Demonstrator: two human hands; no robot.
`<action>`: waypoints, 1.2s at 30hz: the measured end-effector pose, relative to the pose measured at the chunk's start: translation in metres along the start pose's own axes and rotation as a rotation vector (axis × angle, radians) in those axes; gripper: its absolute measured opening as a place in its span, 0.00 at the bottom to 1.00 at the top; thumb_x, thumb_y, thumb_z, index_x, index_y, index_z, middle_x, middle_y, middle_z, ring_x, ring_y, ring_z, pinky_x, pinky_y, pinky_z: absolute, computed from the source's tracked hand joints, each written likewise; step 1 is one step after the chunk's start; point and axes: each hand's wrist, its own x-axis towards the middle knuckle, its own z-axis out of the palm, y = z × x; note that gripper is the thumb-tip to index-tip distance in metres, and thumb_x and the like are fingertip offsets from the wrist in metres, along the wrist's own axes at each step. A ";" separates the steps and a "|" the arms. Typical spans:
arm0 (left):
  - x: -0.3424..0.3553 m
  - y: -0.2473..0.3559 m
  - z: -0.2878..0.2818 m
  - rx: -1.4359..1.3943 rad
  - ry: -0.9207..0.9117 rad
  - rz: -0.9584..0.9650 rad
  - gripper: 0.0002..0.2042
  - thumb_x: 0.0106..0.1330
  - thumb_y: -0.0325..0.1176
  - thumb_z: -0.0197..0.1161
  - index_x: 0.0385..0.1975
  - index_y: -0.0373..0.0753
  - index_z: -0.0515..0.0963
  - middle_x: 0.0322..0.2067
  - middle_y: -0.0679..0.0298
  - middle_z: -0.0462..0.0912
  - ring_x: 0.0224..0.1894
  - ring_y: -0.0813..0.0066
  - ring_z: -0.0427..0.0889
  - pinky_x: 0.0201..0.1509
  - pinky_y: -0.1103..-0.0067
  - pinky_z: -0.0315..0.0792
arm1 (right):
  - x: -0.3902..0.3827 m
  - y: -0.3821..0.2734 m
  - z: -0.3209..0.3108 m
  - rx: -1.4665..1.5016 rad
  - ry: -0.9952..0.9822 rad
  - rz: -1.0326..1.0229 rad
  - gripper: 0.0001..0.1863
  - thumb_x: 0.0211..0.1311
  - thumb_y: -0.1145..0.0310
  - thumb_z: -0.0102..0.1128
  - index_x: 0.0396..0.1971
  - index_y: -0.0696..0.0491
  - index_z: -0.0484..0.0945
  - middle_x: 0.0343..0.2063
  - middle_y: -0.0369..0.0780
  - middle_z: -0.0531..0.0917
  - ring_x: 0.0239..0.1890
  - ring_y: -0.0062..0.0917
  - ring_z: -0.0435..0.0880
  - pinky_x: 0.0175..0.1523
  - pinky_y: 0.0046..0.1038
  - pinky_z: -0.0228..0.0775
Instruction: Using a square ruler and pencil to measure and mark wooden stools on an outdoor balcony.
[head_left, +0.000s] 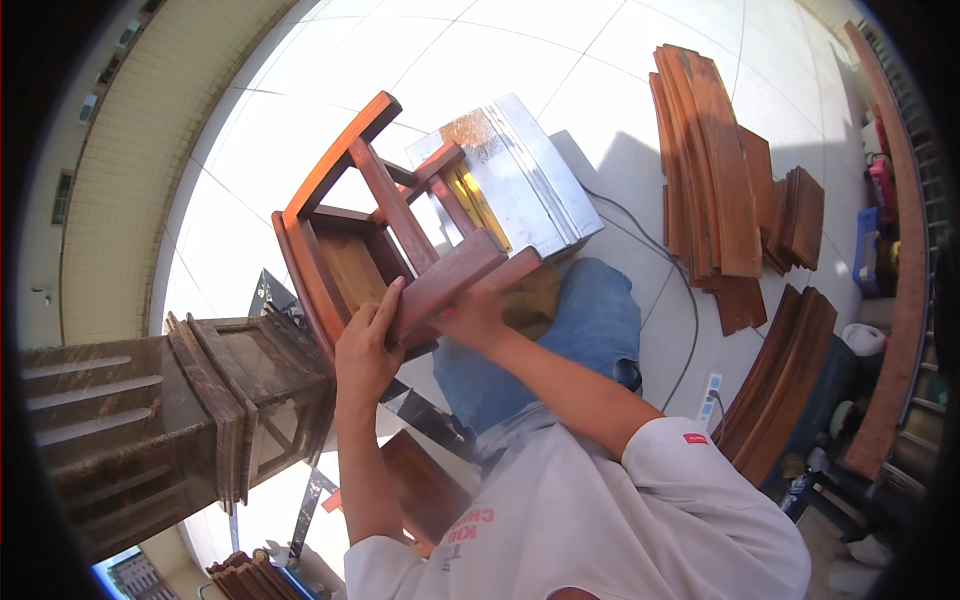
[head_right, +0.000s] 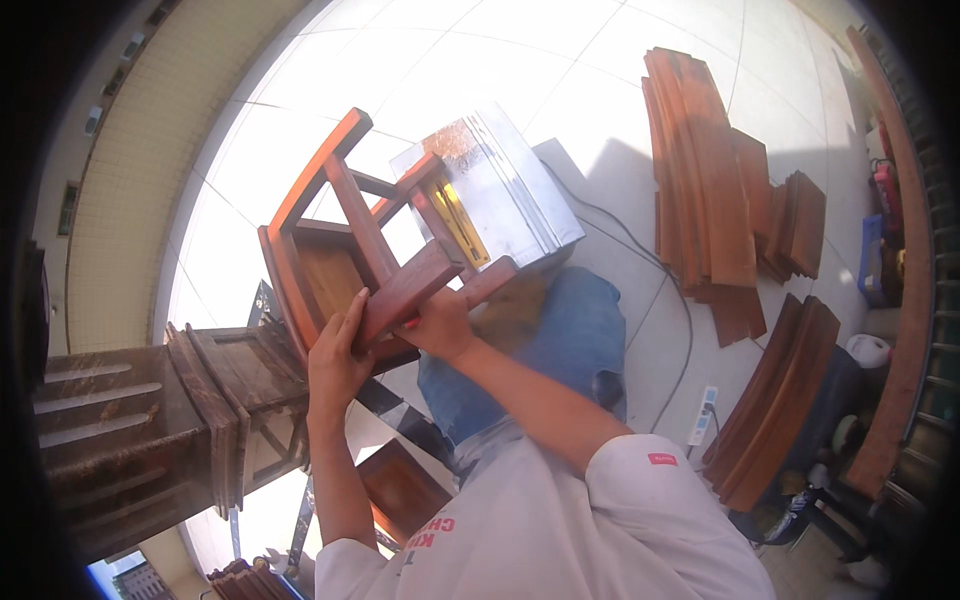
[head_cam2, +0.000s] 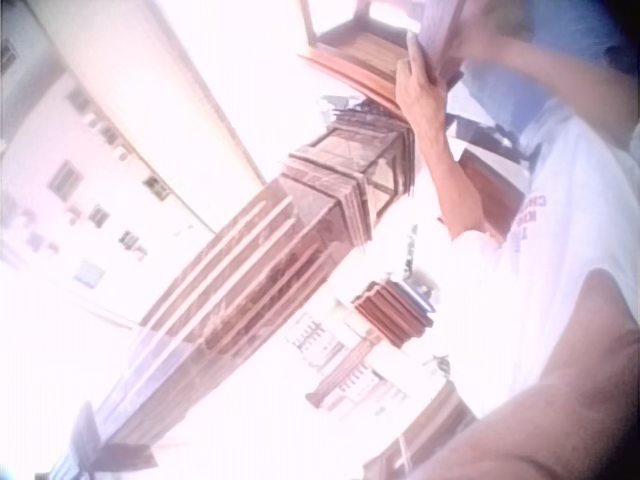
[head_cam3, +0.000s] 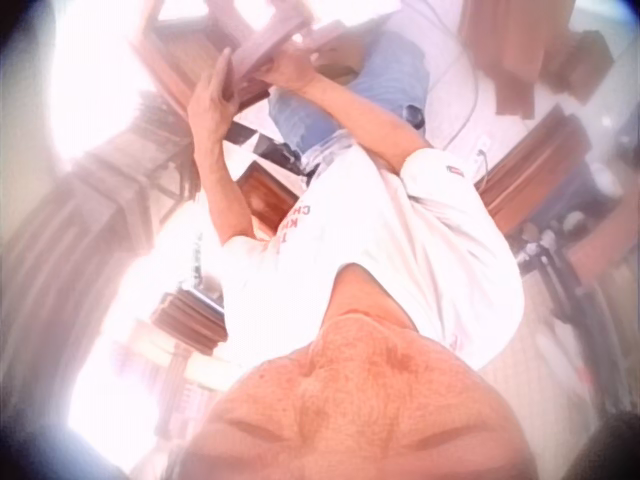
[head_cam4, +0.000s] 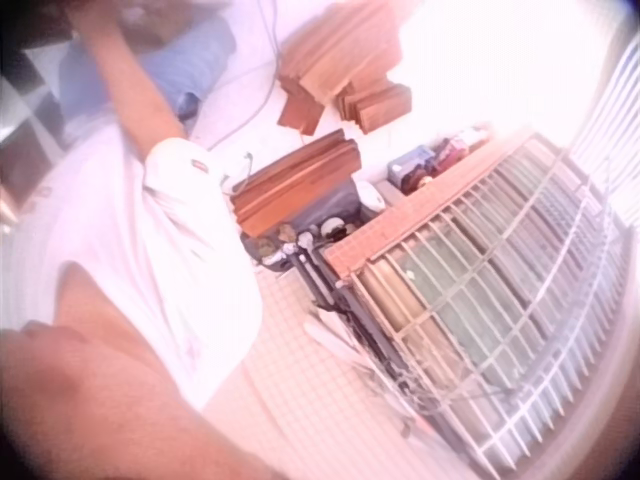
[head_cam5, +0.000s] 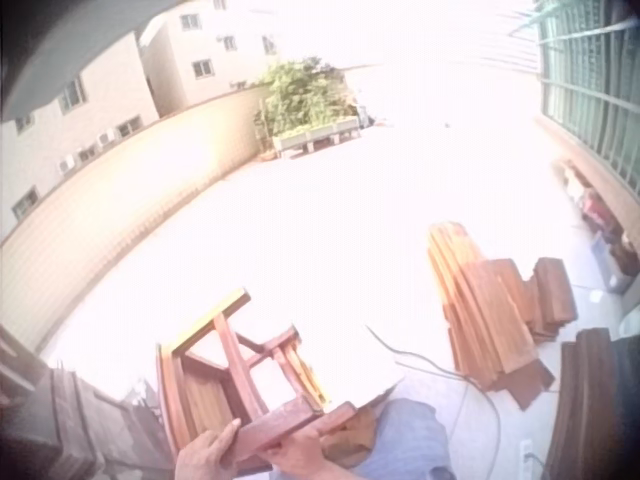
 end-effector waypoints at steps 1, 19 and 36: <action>-0.001 -0.002 0.004 0.000 0.000 0.003 0.42 0.46 0.17 0.68 0.68 0.52 0.69 0.37 0.57 0.78 0.39 0.55 0.82 0.43 0.65 0.76 | 0.000 0.000 0.000 -0.015 0.005 -0.012 0.19 0.39 0.60 0.76 0.34 0.50 0.84 0.30 0.41 0.85 0.34 0.40 0.86 0.40 0.38 0.77; -0.101 -0.048 -0.093 -0.825 0.377 -0.618 0.16 0.55 0.21 0.65 0.45 0.30 0.75 0.30 0.60 0.81 0.27 0.73 0.80 0.33 0.77 0.76 | -0.019 -0.007 -0.109 0.595 -0.252 0.647 0.19 0.72 0.54 0.57 0.48 0.55 0.78 0.38 0.38 0.85 0.41 0.23 0.86 0.45 0.23 0.76; -0.213 -0.115 -0.138 -0.667 0.427 -0.668 0.34 0.54 0.35 0.68 0.63 0.29 0.69 0.54 0.55 0.79 0.53 0.65 0.81 0.55 0.71 0.76 | -0.062 -0.222 -0.099 0.604 -0.981 -0.033 0.41 0.71 0.34 0.42 0.28 0.65 0.76 0.19 0.54 0.80 0.28 0.50 0.84 0.37 0.44 0.76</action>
